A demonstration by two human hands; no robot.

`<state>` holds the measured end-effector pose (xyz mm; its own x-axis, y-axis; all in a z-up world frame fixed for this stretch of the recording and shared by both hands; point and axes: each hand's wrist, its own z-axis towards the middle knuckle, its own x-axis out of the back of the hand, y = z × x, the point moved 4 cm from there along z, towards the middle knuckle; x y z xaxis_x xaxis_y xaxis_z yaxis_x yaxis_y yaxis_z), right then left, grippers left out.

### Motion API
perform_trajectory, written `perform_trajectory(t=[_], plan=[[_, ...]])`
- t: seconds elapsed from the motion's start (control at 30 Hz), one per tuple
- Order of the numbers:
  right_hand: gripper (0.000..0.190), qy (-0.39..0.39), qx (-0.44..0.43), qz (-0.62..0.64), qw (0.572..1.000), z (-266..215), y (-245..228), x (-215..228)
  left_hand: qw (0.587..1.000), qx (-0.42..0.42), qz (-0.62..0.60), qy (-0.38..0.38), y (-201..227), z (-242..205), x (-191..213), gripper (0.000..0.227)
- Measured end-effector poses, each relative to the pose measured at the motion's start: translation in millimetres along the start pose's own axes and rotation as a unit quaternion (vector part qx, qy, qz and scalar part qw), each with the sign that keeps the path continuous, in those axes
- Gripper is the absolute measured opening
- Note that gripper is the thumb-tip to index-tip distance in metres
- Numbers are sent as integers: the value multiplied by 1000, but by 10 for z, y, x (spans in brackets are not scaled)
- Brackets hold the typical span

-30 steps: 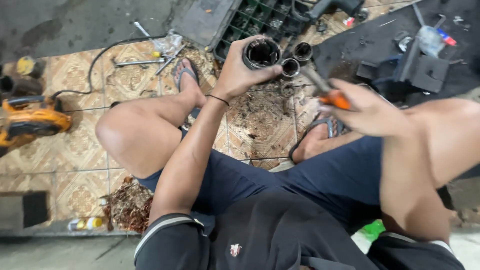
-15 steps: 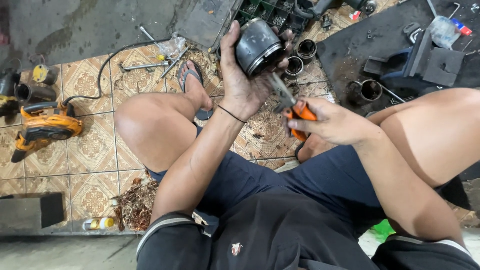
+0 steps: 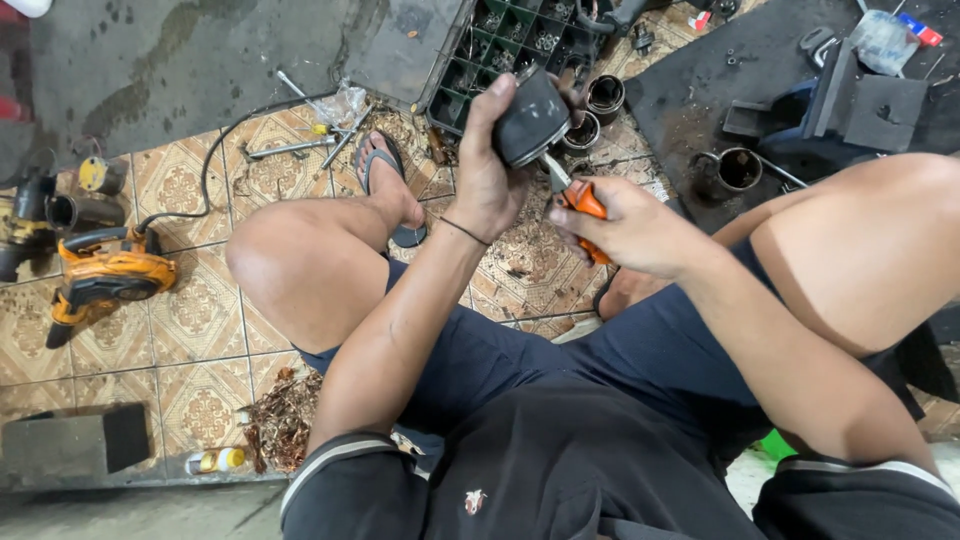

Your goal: The person sits on the floor and uses a screwdriver to scrape and remove copper wire debris from the inside of a cylindrical motor housing. They repeatedly rotate the housing and scrape different sections, occasionally shaking out loose debris onto the floor.

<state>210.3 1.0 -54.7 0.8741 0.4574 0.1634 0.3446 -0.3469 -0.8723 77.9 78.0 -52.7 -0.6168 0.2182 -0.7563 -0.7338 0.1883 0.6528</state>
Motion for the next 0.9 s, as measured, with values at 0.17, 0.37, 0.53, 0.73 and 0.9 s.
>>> perform_trajectory(t=[0.17, 0.37, 0.53, 0.73, 0.9], plan=[[23, 39, -4, -41, 998, 73, 17, -228, 981, 45, 96, 161, 32, 215, 238, 75], [14, 84, 58, -77, 992, 122, -58, -118, 966, 37, 243, 81, 28, 384, 391, 81], [17, 52, 113, -19, 992, 70, -121, 120, 978, 40, 202, -36, -77, 236, 227, 76], [10, 16, 69, -100, 992, 35, -70, 118, 909, -88, 331, -237, 208, -30, -286, 44], [48, -50, 137, -348, 926, -315, 187, 559, 861, -175, 446, -173, 494, -91, -317, 51]])
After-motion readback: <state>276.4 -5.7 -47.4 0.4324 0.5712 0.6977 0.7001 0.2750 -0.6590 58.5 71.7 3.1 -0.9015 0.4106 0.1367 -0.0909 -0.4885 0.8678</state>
